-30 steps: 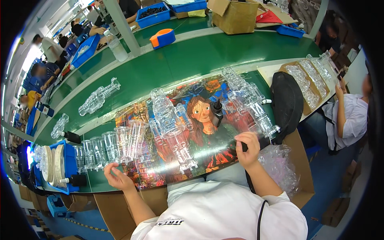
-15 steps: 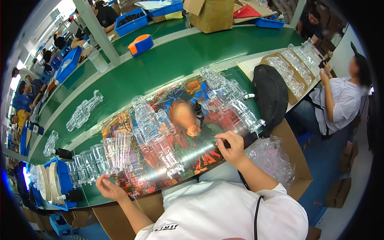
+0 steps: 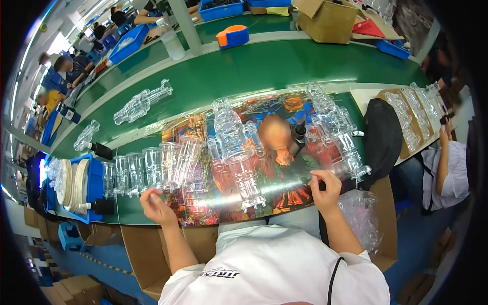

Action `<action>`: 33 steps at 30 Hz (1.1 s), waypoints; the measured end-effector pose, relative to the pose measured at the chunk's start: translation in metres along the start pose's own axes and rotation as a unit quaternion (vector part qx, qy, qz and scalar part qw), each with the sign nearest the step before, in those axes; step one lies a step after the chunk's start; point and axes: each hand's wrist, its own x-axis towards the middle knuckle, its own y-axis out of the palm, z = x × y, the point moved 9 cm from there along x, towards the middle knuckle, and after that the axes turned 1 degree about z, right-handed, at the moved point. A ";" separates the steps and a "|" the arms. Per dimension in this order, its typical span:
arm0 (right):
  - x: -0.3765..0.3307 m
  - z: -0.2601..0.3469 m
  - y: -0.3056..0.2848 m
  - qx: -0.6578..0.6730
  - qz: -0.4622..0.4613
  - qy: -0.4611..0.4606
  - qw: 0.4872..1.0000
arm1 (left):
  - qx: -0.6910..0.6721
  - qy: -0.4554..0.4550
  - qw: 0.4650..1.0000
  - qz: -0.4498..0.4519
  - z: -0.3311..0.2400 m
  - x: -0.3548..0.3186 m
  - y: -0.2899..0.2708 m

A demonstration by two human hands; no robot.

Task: Packaging and inspecting clear plastic bottles on a factory assembly line.

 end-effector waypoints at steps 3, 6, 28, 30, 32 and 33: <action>0.002 0.002 0.004 0.000 0.006 -0.008 1.000 | 0.005 0.015 1.000 -0.005 -0.005 0.002 -0.004; 0.002 0.002 0.004 -0.006 0.007 -0.011 1.000 | 0.004 0.021 1.000 -0.006 -0.007 0.004 -0.002; 0.001 0.002 0.006 -0.015 0.015 -0.010 1.000 | -0.005 0.006 1.000 -0.008 -0.006 0.001 -0.003; 0.001 0.002 0.007 -0.011 0.016 -0.010 1.000 | -0.005 -0.005 1.000 -0.012 -0.003 -0.001 -0.005; 0.000 0.002 0.008 -0.005 0.016 -0.008 1.000 | -0.009 -0.027 0.999 -0.019 0.002 -0.003 -0.009; 0.000 0.002 0.008 -0.007 0.015 -0.008 1.000 | -0.010 -0.027 0.999 -0.019 0.003 -0.002 -0.008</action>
